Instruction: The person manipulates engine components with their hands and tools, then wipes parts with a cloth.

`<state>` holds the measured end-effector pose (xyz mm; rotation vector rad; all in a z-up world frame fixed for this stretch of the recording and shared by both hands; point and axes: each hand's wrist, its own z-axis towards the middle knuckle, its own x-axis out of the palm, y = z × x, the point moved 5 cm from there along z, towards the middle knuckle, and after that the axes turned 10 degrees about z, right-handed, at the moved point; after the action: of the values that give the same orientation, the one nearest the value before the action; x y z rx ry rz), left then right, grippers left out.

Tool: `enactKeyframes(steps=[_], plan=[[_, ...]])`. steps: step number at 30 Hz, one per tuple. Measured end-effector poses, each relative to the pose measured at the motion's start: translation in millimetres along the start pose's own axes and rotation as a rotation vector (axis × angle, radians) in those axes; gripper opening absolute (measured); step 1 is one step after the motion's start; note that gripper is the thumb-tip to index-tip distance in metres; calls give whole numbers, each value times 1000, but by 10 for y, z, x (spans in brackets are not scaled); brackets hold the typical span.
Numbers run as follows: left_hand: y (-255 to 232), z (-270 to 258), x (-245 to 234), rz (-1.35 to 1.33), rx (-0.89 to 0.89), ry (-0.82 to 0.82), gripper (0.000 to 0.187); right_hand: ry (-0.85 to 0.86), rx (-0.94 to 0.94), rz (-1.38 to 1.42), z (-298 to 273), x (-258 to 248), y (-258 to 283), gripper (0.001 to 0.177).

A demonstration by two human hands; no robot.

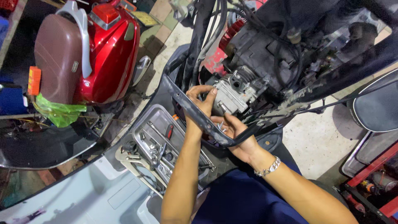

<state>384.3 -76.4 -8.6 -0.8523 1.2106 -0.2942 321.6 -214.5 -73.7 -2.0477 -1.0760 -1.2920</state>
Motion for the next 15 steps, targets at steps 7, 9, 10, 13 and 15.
enactKeyframes(steps=[7, 9, 10, 13, 15], plan=[[-135, -108, -88, 255, 143, -71, 19, -31, -20, -28, -8, 18, 19, 65], [-163, -69, -53, 265, 147, -78, 16, -6, -22, -22, -6, 17, 8, 66], [-170, -49, -62, 266, 145, -77, 16, -2, -13, -13, -8, 20, 2, 66], [-94, 26, -61, 65, -33, 23, 20, -34, -9, -33, -21, 14, 30, 66], [-5, 87, -43, 5, -168, 136, 27, -64, -12, -64, -31, 19, 23, 66]])
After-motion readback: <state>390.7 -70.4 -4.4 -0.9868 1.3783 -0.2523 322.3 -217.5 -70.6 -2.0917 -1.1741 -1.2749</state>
